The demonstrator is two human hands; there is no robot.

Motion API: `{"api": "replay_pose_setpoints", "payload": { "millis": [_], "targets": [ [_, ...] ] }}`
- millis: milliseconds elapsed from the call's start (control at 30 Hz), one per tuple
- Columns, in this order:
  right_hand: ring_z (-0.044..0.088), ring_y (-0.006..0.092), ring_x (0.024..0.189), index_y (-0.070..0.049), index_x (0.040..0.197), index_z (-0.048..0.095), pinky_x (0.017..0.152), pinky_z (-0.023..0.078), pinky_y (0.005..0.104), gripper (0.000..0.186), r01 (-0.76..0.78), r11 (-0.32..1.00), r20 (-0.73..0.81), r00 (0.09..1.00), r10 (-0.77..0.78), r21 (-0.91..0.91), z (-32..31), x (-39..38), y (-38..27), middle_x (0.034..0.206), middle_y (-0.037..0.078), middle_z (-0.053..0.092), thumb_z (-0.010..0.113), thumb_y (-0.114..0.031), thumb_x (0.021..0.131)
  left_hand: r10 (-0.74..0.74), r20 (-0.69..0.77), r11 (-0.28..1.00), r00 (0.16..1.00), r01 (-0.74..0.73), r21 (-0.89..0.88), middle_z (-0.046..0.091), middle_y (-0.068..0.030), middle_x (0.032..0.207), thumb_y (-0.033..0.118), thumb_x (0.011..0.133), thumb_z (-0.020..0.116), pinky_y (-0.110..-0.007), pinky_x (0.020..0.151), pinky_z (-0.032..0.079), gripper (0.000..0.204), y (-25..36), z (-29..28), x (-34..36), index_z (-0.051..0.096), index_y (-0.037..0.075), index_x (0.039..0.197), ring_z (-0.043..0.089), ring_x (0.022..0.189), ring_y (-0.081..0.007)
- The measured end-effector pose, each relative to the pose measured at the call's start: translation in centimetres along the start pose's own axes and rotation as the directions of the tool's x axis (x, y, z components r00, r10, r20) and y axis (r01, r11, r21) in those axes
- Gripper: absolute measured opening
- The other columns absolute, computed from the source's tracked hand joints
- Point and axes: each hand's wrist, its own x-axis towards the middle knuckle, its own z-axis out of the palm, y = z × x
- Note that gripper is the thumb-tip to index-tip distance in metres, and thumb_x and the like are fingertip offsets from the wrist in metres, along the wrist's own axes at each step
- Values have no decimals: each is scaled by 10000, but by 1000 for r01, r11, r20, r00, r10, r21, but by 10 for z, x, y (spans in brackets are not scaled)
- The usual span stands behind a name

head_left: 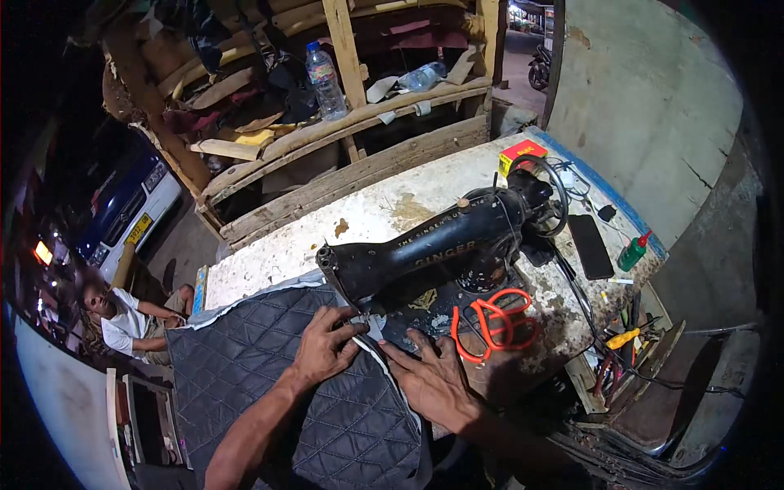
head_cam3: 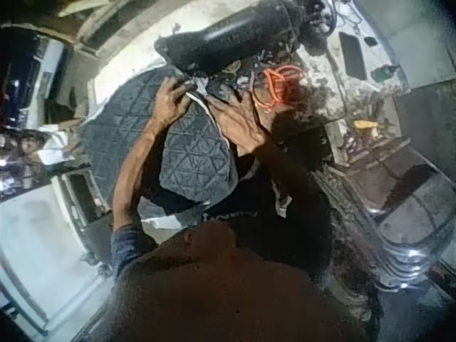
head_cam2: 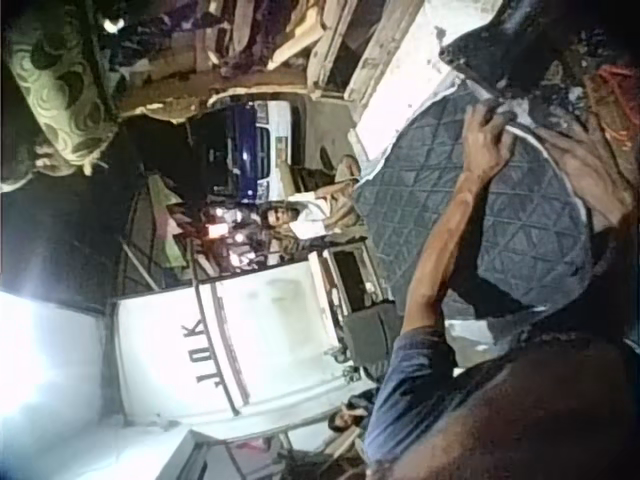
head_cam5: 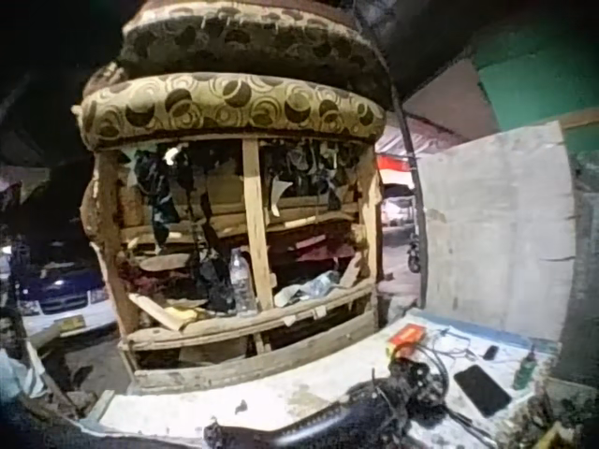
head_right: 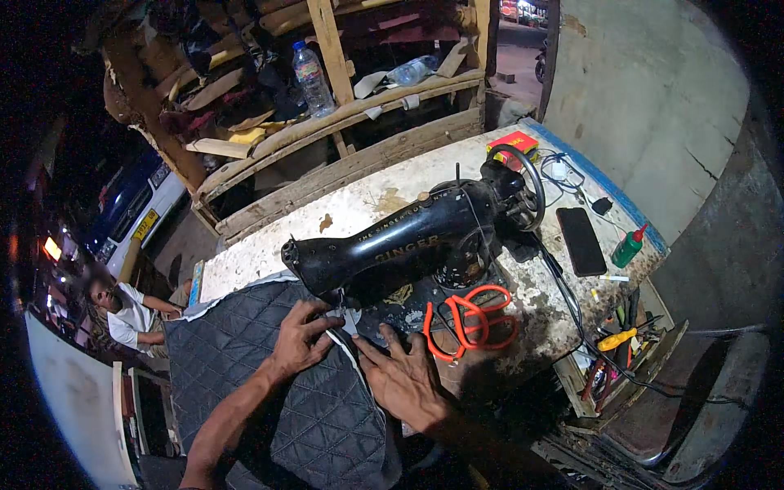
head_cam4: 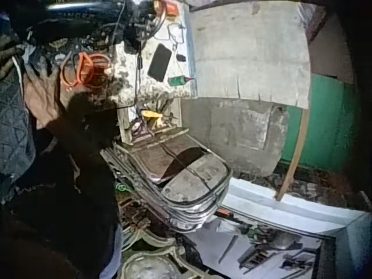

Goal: The person aligns fabric pieces along the edges of a quilted panel by hand, feeds the material through a sewing machine to stitch the pieces together, and picks up a pair of scissors.

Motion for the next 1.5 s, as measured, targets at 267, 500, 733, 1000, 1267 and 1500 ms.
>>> {"api": "replay_pose_setpoints", "payload": {
  "millis": [267, 500, 733, 1000, 1267, 1500],
  "targets": [
    [504, 368, 1410, -61, 1299, 718, 966, 395, 570, 388, 8, 1000, -45, 999, -8, 2, -3, 8, 7, 1512, 34, 614, 563, -115, 948, 138, 35, 990, 990, -139, 28, 667, -128, 1255, 75, 783, 738, -456, 912, 526, 362, 20, -12, 8, 761, 97, 1144, 624, 1023, -354],
    [508, 290, 1368, -22, 1403, 638, 1123, 345, 531, 478, 38, 962, -156, 988, 4, 269, -10, -32, -29, 1493, 74, 602, 557, -134, 945, -9, 202, 999, 979, 16, -33, 650, -105, 1288, 115, 804, 746, -446, 959, 489, 388, 34, -18, -14, 706, 76, 1188, 580, 1073, -336],
    [493, 261, 1405, -31, 1442, 617, 1165, 315, 494, 534, -13, 978, -106, 994, 36, 207, -13, -42, -46, 1528, 58, 586, 560, -135, 921, 5, 157, 1000, 988, -2, -19, 654, -139, 1270, 66, 772, 704, -444, 934, 476, 389, 30, -13, -27, 785, 122, 1149, 586, 1060, -332],
    [510, 270, 1379, -9, 1419, 616, 1166, 356, 472, 515, -93, 975, -134, 983, 122, 202, -6, -44, -51, 1469, 90, 606, 570, -148, 926, -8, 122, 1000, 992, 5, 25, 673, -139, 1271, 109, 755, 698, -445, 916, 489, 389, 32, -10, -31, 818, 144, 1123, 597, 1019, -331],
    [661, 366, 1113, 5, 772, 692, 1164, 410, 668, 233, 354, 864, -177, 934, -309, 358, -18, -95, -30, 857, 161, 614, 695, -163, 611, 32, 173, 999, 984, -39, 34, 654, -44, 1360, 103, 754, 745, -438, 944, 473, 475, 36, -14, -28, 764, 189, 1221, 576, 1067, -288],
    [614, 308, 766, -55, 618, 526, 1174, 397, 720, 215, 438, 811, -264, 896, -357, 389, 4, -90, -25, 658, 104, 420, 687, -188, 569, 49, 216, 990, 975, -76, 118, 654, -3, 1354, 185, 807, 757, -446, 928, 446, 431, 35, -20, -33, 740, 197, 1238, 550, 1076, -264]
  ]
}}
